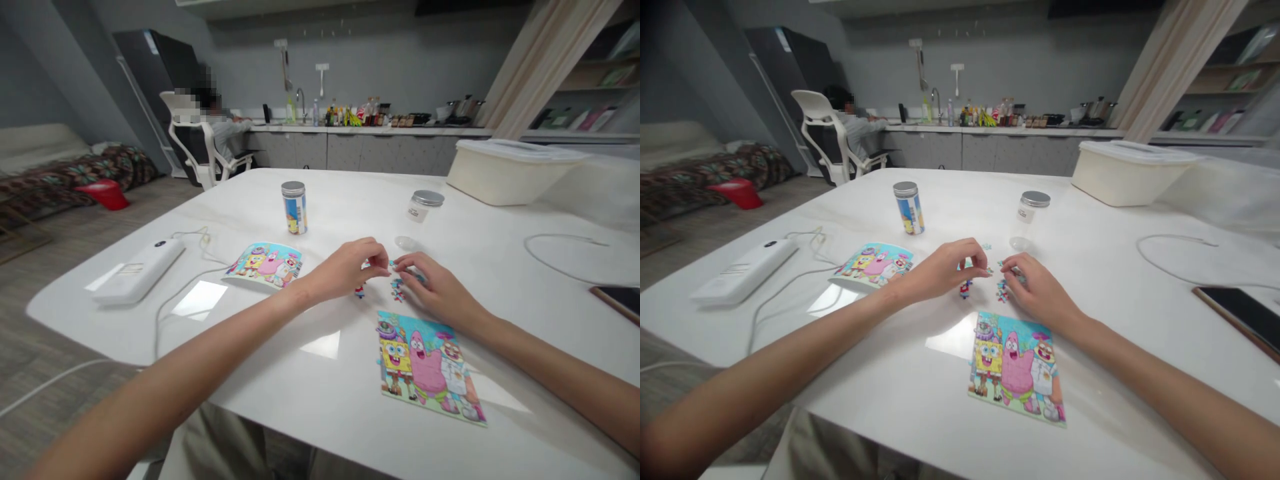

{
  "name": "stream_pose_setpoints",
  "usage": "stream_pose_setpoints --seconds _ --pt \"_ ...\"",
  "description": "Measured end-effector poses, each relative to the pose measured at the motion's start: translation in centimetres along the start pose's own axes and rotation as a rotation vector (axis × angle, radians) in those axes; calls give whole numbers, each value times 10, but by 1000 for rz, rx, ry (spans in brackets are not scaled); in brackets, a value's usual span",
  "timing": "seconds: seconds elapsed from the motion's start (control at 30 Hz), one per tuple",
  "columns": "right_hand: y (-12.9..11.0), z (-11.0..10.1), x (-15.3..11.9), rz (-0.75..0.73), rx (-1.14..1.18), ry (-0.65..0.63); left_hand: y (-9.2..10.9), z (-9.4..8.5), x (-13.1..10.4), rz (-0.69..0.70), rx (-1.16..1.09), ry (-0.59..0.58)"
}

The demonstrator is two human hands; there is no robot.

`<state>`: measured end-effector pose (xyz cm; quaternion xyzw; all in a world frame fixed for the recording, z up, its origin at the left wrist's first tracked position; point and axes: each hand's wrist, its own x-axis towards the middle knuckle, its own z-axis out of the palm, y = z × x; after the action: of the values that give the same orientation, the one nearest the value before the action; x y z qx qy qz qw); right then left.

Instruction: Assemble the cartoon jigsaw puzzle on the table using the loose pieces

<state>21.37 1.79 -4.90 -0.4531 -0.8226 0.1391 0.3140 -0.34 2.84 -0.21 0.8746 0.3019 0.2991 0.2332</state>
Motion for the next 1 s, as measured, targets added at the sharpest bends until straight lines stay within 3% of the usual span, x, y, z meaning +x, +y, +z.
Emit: stream_pose_setpoints --seconds 0.07,0.23,0.4,0.57,0.67,0.87,1.0 --pt "0 0 -1 -6 3 -20 16 -10 -9 -51 20 -116" --pt "-1 1 -1 -50 9 -24 45 -15 -45 -119 39 -235" --pt "-14 -8 -3 -228 21 -42 37 -9 -69 -349 -189 -313" --pt "-31 -11 -11 -458 120 -362 25 -2 -71 -363 -240 -362" --pt "-34 -9 -15 -450 138 -451 27 0 -73 -395 -263 -368" --pt "-33 -7 -13 -420 169 -472 38 2 -77 -412 -332 -472" --pt "-32 -6 -13 -421 174 -472 42 7 -79 -373 -272 -432"
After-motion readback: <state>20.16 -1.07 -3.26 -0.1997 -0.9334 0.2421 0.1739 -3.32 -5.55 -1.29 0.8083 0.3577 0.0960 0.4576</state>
